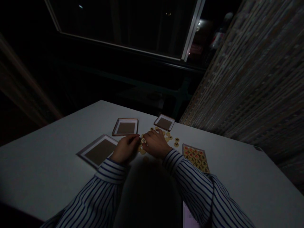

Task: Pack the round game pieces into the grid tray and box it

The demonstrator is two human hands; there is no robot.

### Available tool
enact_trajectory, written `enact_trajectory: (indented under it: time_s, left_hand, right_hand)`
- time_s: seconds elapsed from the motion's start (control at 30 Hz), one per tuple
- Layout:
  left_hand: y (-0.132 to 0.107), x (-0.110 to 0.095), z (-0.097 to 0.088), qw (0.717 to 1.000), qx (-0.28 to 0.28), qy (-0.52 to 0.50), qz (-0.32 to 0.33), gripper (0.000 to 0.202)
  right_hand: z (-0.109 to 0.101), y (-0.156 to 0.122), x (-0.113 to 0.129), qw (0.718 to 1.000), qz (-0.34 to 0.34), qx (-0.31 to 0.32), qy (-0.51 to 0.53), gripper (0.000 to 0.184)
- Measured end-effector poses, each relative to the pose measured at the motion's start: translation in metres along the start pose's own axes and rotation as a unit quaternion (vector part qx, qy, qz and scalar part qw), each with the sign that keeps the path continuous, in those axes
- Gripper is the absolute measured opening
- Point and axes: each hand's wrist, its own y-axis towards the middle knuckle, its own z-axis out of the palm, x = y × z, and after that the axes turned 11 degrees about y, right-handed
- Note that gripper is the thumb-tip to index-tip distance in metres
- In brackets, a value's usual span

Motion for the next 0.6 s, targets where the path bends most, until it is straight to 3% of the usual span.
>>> enact_trajectory:
  time_s: [0.23, 0.47, 0.6]
  left_hand:
    - [0.003, 0.000, 0.006, 0.986, 0.041, -0.161, -0.018, 0.029]
    - [0.000, -0.011, 0.003, 0.947, 0.053, -0.301, -0.098, 0.023]
    - [0.000, -0.007, 0.008, 0.929, 0.053, -0.351, -0.106, 0.027]
  right_hand:
    - [-0.003, -0.004, -0.003, 0.999, -0.025, -0.031, 0.013, 0.026]
    - [-0.005, -0.008, -0.002, 0.998, -0.028, -0.053, 0.020, 0.025]
    - [-0.010, -0.011, 0.000, 0.998, -0.026, -0.049, 0.033, 0.027]
